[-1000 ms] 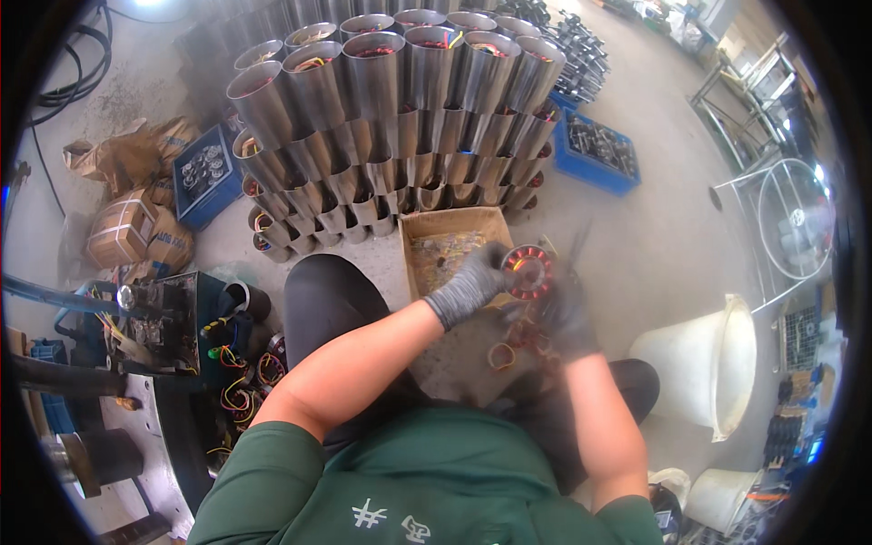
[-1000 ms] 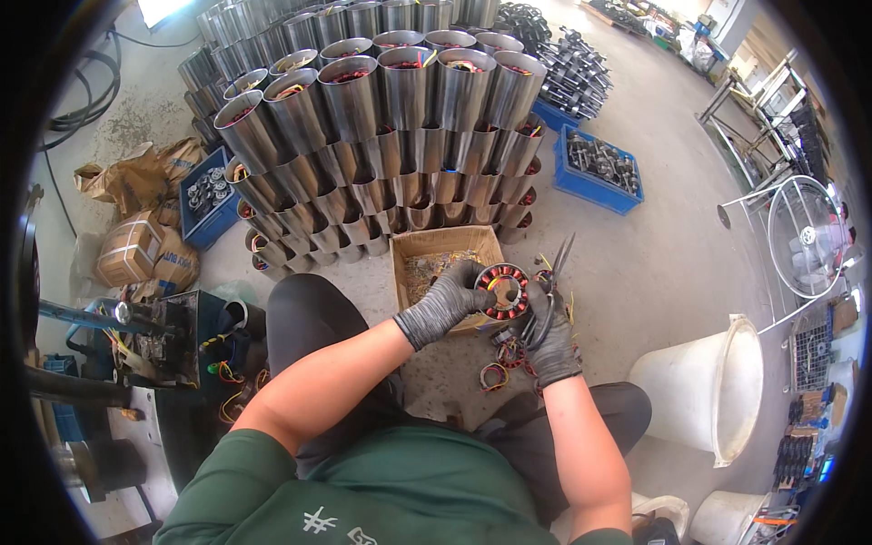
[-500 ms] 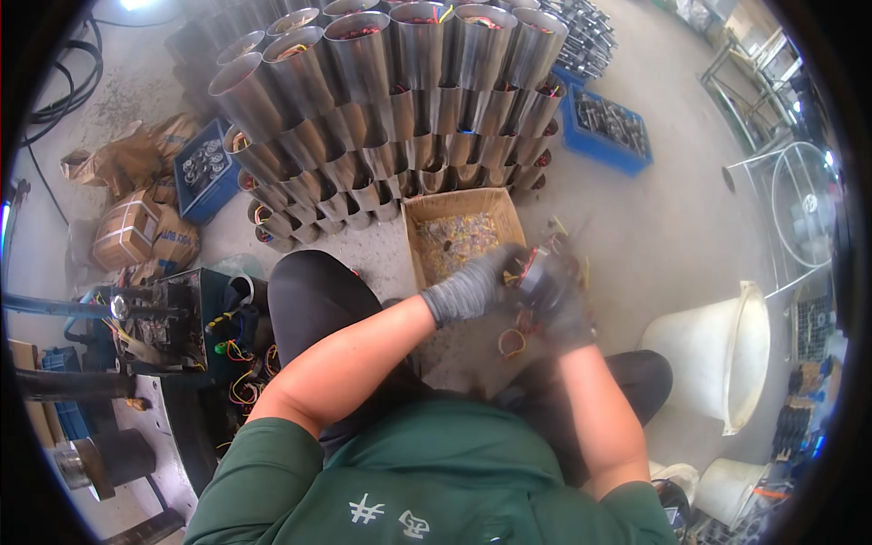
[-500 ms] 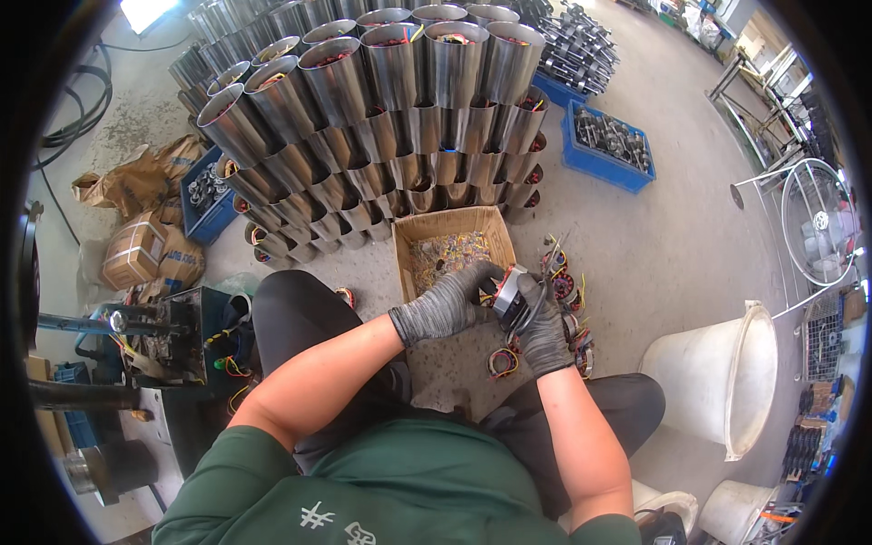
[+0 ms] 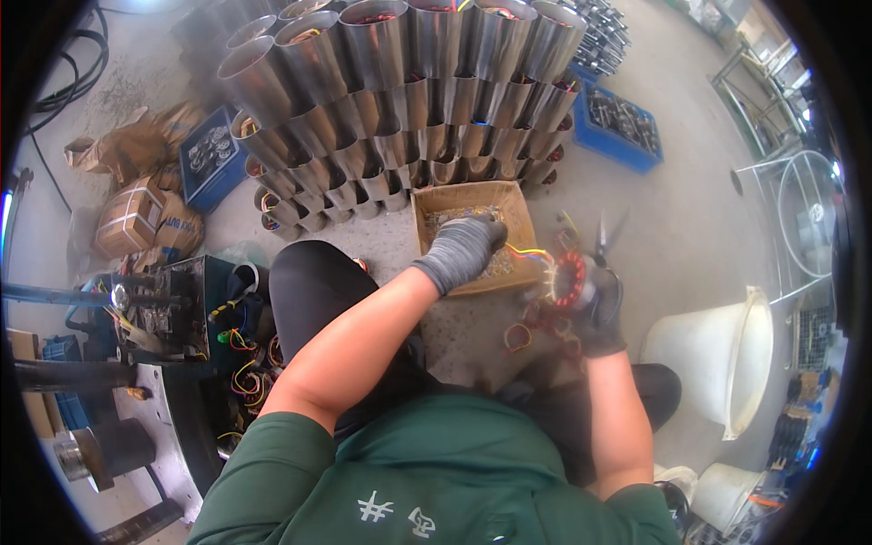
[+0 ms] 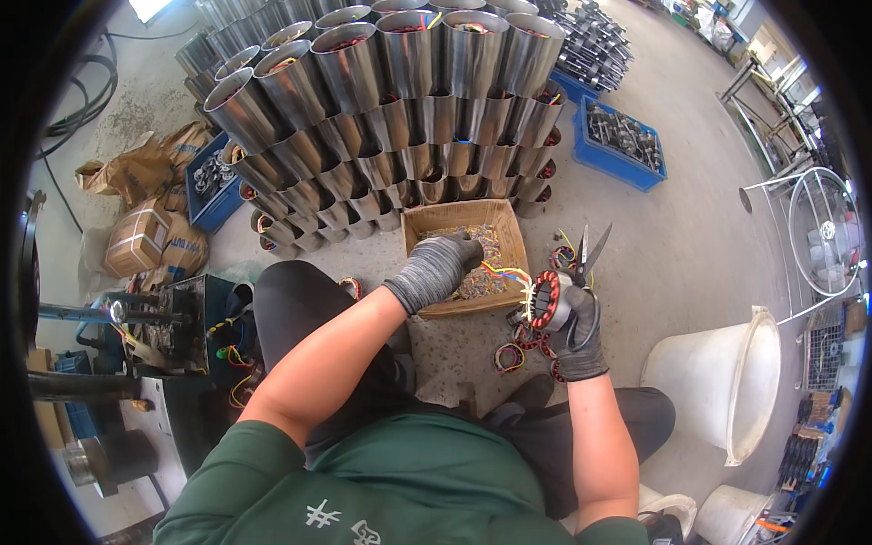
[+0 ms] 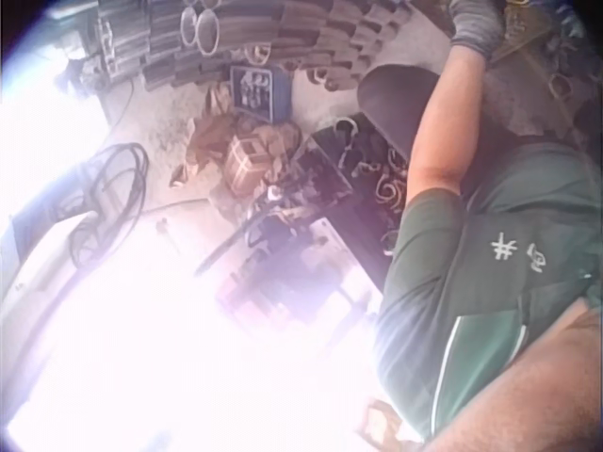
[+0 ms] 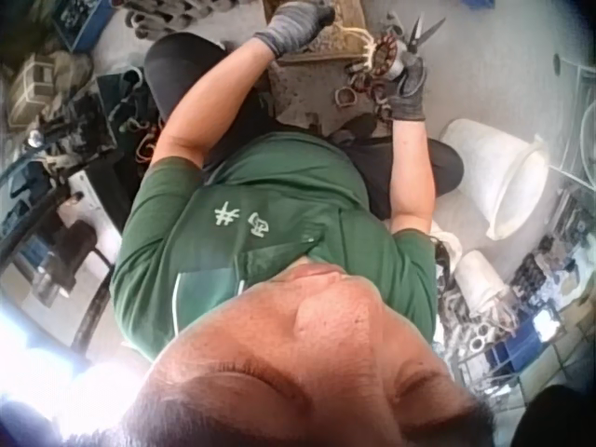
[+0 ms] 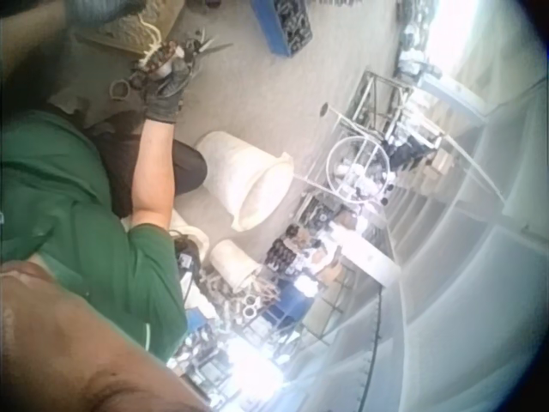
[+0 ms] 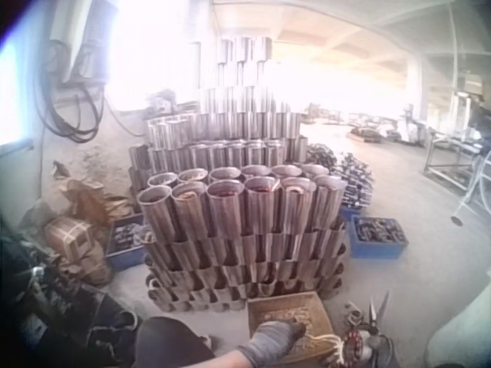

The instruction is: Manually stripping and organizing copper wire coils into a storage bin.

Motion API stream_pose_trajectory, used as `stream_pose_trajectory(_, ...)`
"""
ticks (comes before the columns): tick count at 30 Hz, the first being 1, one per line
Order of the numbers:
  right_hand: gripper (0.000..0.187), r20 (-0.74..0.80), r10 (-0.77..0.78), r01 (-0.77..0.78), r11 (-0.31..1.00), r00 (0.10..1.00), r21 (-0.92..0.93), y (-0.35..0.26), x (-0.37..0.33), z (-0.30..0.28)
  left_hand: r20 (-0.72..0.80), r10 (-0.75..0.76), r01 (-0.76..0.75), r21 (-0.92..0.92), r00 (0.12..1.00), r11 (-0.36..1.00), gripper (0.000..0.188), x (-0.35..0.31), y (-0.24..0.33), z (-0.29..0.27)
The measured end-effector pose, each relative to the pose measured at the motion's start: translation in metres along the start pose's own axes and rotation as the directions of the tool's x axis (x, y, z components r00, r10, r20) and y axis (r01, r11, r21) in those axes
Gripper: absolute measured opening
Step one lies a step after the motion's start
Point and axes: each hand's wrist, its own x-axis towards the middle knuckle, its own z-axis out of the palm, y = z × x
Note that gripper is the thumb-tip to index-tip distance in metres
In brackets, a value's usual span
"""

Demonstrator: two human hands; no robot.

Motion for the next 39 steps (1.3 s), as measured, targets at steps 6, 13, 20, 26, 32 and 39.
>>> stream_pose_trajectory(6,0.055,-0.030,0.013,-0.019,0.971,0.999,-0.237,-0.008,-0.022,0.023,-0.473,0.023,-0.181,-0.292,0.881,0.939,0.024,-0.007,0.026,0.004)
stream_pose_trajectory(13,0.048,-0.168,-0.255,0.179,0.912,0.952,-0.369,0.008,-0.018,0.034,-0.023,-0.273,0.135,-0.826,0.962,0.547,0.023,-0.017,0.036,0.025)
stream_pose_trajectory(20,0.057,0.032,-0.130,0.123,0.792,0.991,-0.598,0.031,-0.016,0.013,0.198,-0.255,0.150,-0.969,0.946,-0.199,0.032,-0.007,0.025,0.017)
stream_pose_trajectory(26,0.055,-0.168,0.090,-0.144,0.928,0.982,-0.344,0.048,-0.004,0.006,0.255,-0.221,0.259,-0.966,0.941,-0.012,0.030,-0.012,0.025,0.020)
stream_pose_trajectory(32,0.056,-0.047,0.207,-0.206,0.869,0.977,-0.450,0.038,-0.010,0.008,0.126,-0.426,0.213,-0.963,0.896,0.164,0.022,-0.008,0.007,0.028)
stream_pose_trajectory(39,0.058,0.033,0.264,-0.188,0.764,0.964,-0.617,0.027,-0.006,0.009,0.244,-0.320,0.316,-0.928,0.916,0.196,0.018,-0.010,0.006,0.021)
